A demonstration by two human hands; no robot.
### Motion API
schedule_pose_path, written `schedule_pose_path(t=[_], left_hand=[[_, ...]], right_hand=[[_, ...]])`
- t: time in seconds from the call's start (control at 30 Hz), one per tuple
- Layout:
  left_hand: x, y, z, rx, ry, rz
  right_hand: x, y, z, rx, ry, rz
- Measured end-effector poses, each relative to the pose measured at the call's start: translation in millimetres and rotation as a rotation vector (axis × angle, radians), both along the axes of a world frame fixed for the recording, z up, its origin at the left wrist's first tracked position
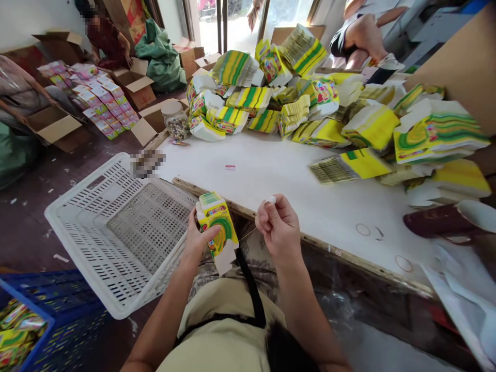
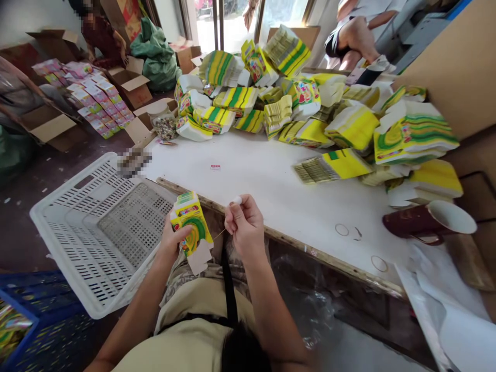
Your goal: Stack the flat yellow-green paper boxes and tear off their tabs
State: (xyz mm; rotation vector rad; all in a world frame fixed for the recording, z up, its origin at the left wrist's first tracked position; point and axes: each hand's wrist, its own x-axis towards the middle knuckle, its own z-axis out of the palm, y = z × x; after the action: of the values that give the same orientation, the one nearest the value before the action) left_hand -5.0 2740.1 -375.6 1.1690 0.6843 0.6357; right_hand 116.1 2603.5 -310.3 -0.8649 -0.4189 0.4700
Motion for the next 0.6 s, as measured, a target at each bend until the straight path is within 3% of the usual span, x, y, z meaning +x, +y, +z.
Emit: schedule_pose_path(t=[0.07,0.13,0.23,0.33,0.47,0.6], left_hand=[[2.3,-0.1,3.7,-0.208,-0.103,-0.001],[5.6,2.0,8.3,-0.322,-0.208,0.092],[10.6,11.0,14.8,-0.313,-0.328,0.317],[9.6,25.5,19.2,-0.191,-0.359,0.427],[-7.5,45.3,19.3,-0.138,-0.246,0.37],[-31.6,56.3,11.1,-0.257,-0.118,0.117]], right_hand=[[2.9,-6.4,-10.1,-0.057,0.005,0.005],[3.6,-16.0,-22.2,-0.117,0.021,0.047],[2.7,-33.4,-38.5,-0.209,0.051,0.108],[3.2,-48.4,-48.9,-0.301,0.056,0.092],[9.8,-57.7,-60.2,-0.403,0.033,0.075],[28.2,-72.1,-71.9,-0.537,-0.092,-0.034]])
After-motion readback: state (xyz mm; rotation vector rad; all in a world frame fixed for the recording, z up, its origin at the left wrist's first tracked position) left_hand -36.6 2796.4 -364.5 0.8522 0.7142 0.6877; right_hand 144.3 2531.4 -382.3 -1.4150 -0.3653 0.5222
